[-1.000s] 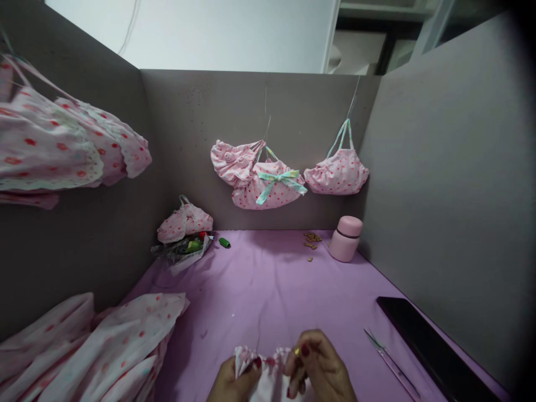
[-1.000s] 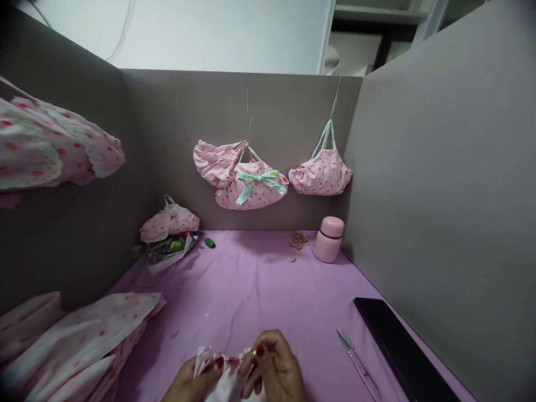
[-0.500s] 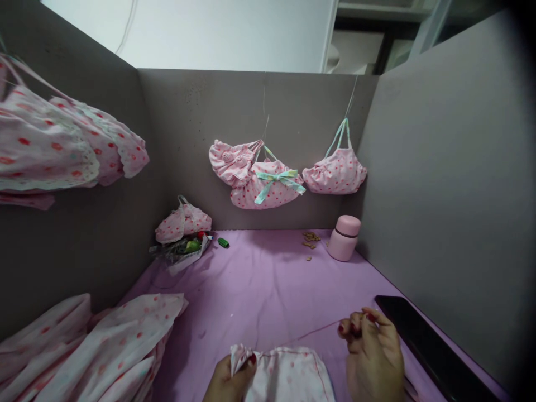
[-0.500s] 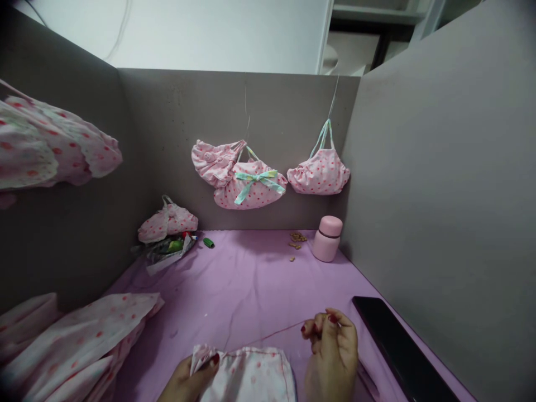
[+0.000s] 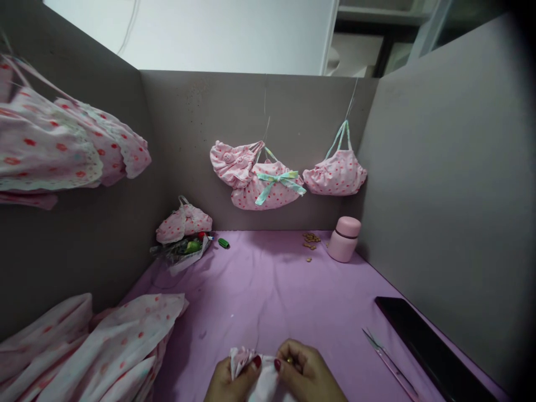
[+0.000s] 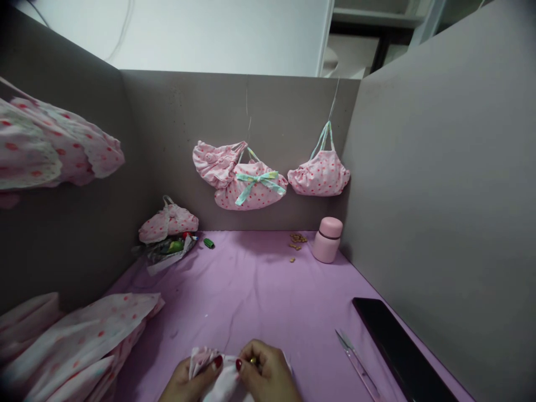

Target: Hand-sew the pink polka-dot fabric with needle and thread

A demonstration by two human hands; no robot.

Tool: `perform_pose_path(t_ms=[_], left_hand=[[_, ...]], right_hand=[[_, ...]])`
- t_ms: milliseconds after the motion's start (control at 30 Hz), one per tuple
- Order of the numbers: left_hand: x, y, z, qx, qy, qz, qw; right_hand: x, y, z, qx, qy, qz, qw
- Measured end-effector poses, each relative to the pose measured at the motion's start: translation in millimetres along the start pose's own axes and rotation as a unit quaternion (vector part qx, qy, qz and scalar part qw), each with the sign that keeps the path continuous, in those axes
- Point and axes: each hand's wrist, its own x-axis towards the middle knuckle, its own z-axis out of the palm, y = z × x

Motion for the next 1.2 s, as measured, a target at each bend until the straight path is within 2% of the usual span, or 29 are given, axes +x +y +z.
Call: perform_pose_path(t_ms=[67,167,400,533,1200], left_hand=[[-0.2,1.2,0.1,0.01,-0.004,0.011,1.0],[-3.6,6.6,1.1,0.003,-0.009,0.005,1.0],[-7.3,13.4,5.6,-0.072,-0.025,-0.01,0.997],[-6.3,11.7,4.4,-0.063,-0.023,-0.014,0.998],[-7.0,12.0,2.8,-0.047,-0.009,-0.022,0.999]], right_hand=[[-1.4,1.3,-2.3,-0.038,0.005,-0.024,0.999],[-4.0,3.2,-5.6,-0.103,0.031,-0.101,0.989],[-8.1,7.9,-4.0,-0.243,0.038,-0.223,0.943],[-9.3,6.4,-3.2,-0.25,0.02,-0.216,0.944],[-7.6,-2.8,-4.2,-0.259,0.024,-0.192,0.946]])
